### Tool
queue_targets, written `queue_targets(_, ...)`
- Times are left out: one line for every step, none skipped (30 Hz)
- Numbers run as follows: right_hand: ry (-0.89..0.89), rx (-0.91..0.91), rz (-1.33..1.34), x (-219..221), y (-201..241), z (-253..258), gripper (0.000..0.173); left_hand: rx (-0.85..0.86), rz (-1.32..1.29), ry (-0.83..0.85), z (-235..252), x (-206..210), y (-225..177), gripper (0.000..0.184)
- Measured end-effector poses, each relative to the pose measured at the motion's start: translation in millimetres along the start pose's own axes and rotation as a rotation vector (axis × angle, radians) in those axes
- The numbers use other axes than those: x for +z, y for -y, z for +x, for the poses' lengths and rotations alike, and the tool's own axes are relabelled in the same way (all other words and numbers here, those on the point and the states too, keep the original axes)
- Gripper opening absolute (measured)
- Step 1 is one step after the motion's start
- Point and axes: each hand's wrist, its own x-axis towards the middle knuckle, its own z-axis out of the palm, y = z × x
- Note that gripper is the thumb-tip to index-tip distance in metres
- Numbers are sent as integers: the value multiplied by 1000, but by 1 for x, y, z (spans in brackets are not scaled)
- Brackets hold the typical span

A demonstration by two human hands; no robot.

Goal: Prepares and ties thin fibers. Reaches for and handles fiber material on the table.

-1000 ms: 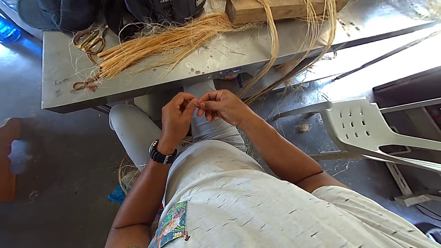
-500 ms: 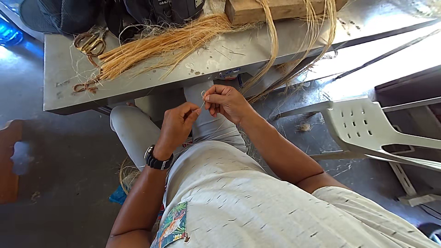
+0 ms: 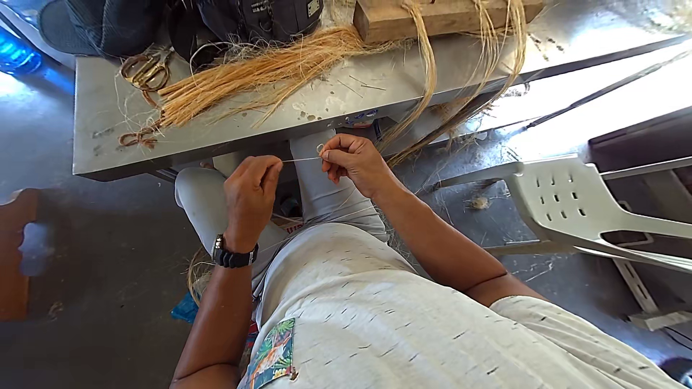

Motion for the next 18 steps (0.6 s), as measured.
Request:
queue_targets(-10, -2, 10, 1, 1, 0, 9, -15, 18, -77, -1, 3, 1, 17)
queue_targets(-13, -1, 20, 2, 1, 0, 8, -33, 18, -142, -3, 7, 2, 18)
queue_targets(-13, 1, 31, 4, 2, 0, 8, -56, -6, -195, -4, 12, 2, 18)
queue_targets(-10, 5, 44, 6, 3, 0, 8, -92, -58, -234, -7, 17, 2, 19)
queue_targets(-4, 8, 58, 8, 4, 0, 9, -147, -152, -258, -8, 22, 2, 20)
queue_targets(4, 13, 75, 10, 5, 0, 10, -226, -286, -259, -10, 26, -1, 20)
queue_targets(18, 25, 95, 13, 6, 0, 12, -317, -459, -242, -10, 30, -4, 20)
queue_targets(28, 40, 116, 16, 7, -1, 13, -406, -633, -203, -10, 33, -8, 21)
queue_targets(34, 52, 134, 20, 8, -2, 14, -465, -757, -155, -10, 36, -12, 22)
queue_targets(36, 58, 143, 25, 8, -4, 15, -492, -818, -116, -9, 39, -14, 23)
queue_targets(36, 54, 146, 29, 7, -4, 15, -494, -832, -91, -8, 43, -17, 23)
queue_targets(29, 45, 139, 32, 5, -3, 15, -481, -809, -77, -7, 46, -20, 22)
queue_targets(18, 33, 123, 35, 3, -2, 15, -459, -758, -71, -7, 49, -23, 22)
queue_targets(2, 21, 102, 37, 1, -1, 15, -429, -688, -68, -7, 50, -24, 21)
queue_targets(-18, 7, 81, 39, -1, -1, 15, -391, -614, -73, -7, 51, -25, 20)
queue_targets(-36, -6, 63, 40, -2, 0, 14, -351, -545, -80, -6, 51, -24, 20)
queue_targets(-49, -16, 48, 41, -3, 0, 14, -318, -486, -85, -6, 51, -23, 20)
queue_targets(-57, -24, 34, 42, -4, 0, 13, -293, -436, -86, -6, 50, -23, 20)
